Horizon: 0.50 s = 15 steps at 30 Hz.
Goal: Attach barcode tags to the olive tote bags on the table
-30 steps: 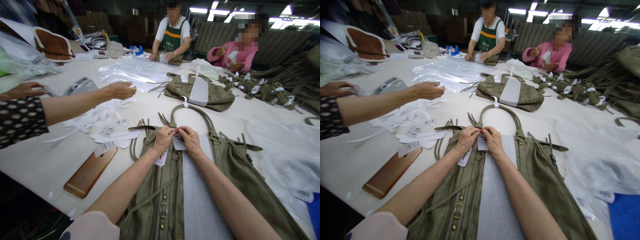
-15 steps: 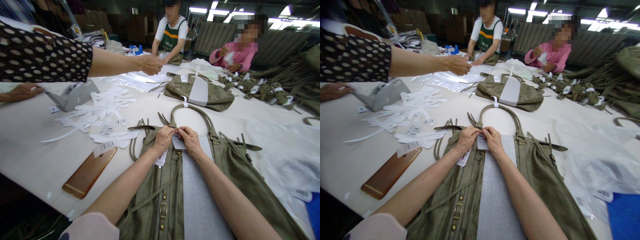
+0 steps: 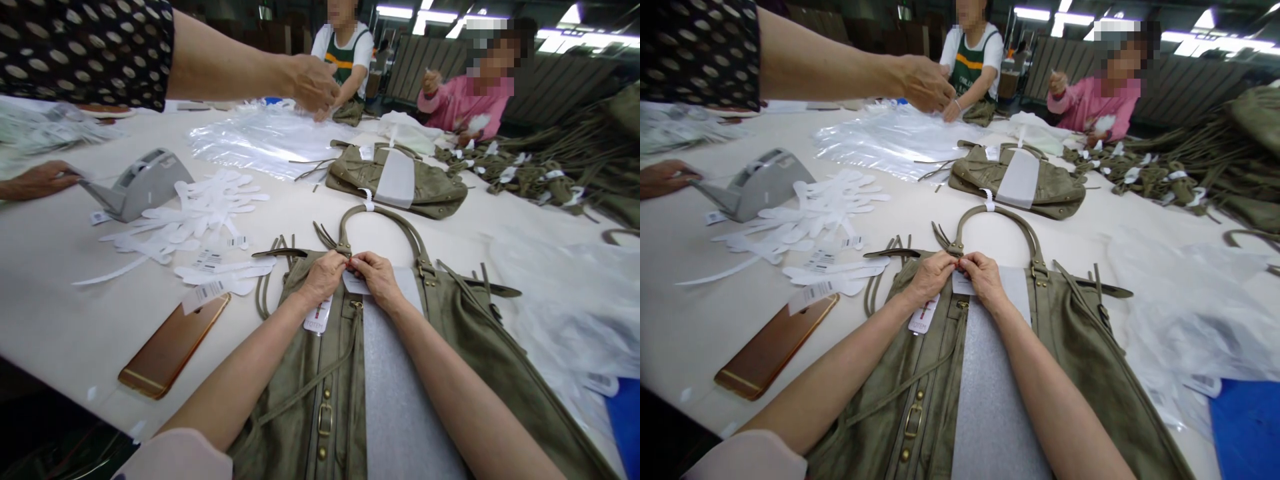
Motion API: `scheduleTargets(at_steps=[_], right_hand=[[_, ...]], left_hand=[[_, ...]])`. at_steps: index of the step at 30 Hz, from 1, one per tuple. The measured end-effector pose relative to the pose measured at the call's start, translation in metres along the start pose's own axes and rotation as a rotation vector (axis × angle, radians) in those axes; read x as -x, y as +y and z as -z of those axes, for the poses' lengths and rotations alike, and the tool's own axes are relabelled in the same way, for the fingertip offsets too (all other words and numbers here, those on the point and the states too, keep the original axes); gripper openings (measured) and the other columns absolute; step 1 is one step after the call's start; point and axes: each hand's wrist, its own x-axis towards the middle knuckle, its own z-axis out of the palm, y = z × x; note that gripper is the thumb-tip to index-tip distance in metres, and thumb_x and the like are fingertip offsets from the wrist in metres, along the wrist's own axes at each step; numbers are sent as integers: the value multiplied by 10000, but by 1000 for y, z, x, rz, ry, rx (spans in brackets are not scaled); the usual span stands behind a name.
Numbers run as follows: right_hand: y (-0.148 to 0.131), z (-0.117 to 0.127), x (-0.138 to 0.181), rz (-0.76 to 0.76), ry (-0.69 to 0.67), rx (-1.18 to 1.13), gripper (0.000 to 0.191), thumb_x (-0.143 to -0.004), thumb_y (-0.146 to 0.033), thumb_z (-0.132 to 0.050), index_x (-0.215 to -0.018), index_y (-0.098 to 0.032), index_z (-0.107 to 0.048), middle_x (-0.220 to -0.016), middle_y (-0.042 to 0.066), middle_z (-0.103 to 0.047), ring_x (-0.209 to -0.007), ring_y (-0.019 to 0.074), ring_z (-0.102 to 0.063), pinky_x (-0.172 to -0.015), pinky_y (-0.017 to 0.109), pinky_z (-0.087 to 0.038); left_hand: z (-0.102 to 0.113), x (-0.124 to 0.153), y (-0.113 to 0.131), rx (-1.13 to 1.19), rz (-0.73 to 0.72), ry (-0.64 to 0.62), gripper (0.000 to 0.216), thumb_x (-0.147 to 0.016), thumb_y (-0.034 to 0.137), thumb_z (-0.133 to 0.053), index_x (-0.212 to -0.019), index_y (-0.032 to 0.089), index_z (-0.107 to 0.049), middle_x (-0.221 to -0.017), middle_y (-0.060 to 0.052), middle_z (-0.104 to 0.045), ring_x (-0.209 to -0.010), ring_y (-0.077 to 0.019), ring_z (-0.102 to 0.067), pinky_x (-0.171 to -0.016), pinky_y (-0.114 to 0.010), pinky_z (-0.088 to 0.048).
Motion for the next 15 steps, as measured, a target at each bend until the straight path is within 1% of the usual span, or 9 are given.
scheduleTargets(at_steps=[8, 11, 15], right_hand=[[0, -2, 2, -2, 14, 47, 221, -609, -372, -603, -635, -155, -577, -573, -21, -558, -517, 90, -442, -522, 237, -354], [0, -3, 2, 6, 21, 74, 204, -603, -363, -586, -604, -160, -560, -553, -25, -545, -512, 91, -438, -517, 237, -349], [1, -5, -1, -21, 25, 43, 203, -587, -363, -570, -577, -162, -543, -518, -30, -524, -494, 88, -424, -503, 235, -335]], left_hand=[[-4, 2, 3, -126, 20, 7, 175, -831, 125, -418, -794, 132, -590, -804, -55, -570, -784, -162, -551, -737, -269, -430], [-6, 3, 2, -126, 6, 11, 187, -836, 139, -407, -782, 140, -586, -793, -50, -571, -778, -157, -548, -726, -262, -426], [-7, 1, -1, -65, 9, 37, 178, -819, 130, -427, -751, 137, -591, -746, -37, -559, -734, -149, -537, -701, -258, -419]])
